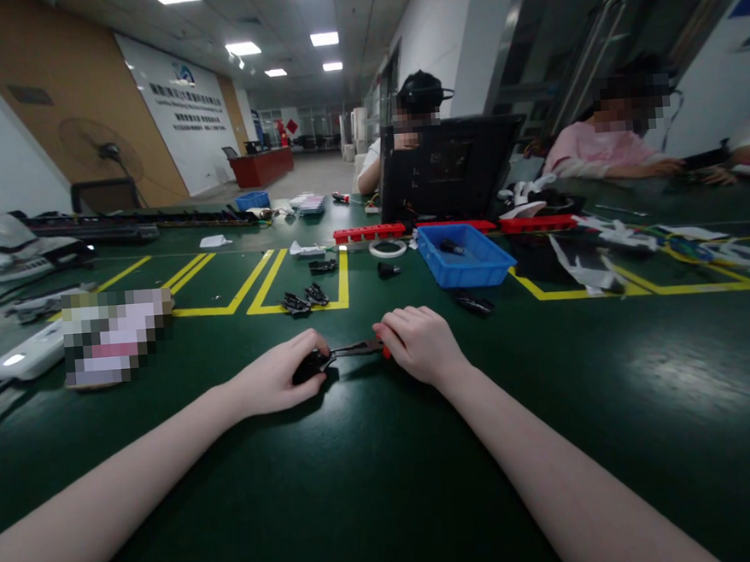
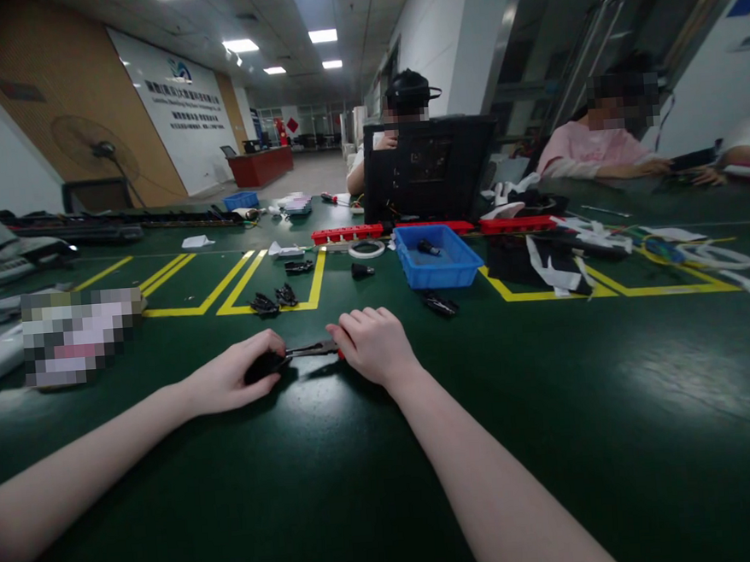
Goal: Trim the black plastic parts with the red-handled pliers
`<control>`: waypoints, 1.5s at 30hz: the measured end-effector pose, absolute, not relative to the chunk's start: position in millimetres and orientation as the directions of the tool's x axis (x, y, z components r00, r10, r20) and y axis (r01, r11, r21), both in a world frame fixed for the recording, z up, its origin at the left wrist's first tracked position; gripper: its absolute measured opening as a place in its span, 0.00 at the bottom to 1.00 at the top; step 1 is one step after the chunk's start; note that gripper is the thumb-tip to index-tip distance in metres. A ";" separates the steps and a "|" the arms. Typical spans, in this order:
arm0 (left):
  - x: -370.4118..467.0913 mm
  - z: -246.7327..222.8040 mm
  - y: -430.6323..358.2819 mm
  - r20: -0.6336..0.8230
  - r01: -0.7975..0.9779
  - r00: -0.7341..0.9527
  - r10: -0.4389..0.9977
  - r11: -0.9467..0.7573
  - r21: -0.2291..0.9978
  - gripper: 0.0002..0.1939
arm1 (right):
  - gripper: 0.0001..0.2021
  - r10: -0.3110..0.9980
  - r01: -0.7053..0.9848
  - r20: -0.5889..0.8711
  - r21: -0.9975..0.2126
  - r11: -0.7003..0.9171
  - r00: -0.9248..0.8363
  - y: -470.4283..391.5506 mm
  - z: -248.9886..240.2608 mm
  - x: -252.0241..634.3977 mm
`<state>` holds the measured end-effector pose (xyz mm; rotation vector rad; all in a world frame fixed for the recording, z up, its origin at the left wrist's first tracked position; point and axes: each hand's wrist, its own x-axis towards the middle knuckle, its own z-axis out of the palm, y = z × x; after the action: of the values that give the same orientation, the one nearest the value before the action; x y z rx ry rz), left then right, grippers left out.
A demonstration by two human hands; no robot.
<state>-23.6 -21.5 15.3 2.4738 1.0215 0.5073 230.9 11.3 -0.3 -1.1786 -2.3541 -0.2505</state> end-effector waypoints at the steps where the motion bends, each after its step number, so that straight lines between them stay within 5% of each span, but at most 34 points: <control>1: -24.1 15.0 -20.6 0.168 0.564 0.671 0.722 -0.644 0.516 0.11 | 0.19 0.697 0.785 0.502 -0.053 0.617 -0.513 11.3 -0.3 230.8; 15: -25.5 4.8 -15.9 0.161 0.458 0.624 0.765 -0.524 0.718 0.20 | 0.20 0.665 0.745 0.511 -0.070 0.664 -0.545 9.9 0.4 228.8; 25: -20.4 6.8 -19.1 0.098 0.565 0.698 0.709 -0.630 0.533 0.22 | 0.20 0.646 0.707 0.458 -0.050 0.705 -0.611 3.7 5.8 223.3; 36: -23.1 8.5 -17.8 0.136 0.503 0.743 0.655 -0.682 0.531 0.20 | 0.23 0.667 0.688 0.254 -0.006 0.726 -0.701 4.2 12.4 220.3; 45: -22.9 5.4 -18.5 0.223 0.561 0.720 0.657 -0.741 0.369 0.25 | 0.12 0.740 0.739 0.159 -0.077 0.669 -0.654 3.0 12.6 215.2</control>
<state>-22.9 -18.5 5.4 2.6508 0.9601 0.4966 215.2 3.0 12.6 -1.2098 -2.7058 0.0082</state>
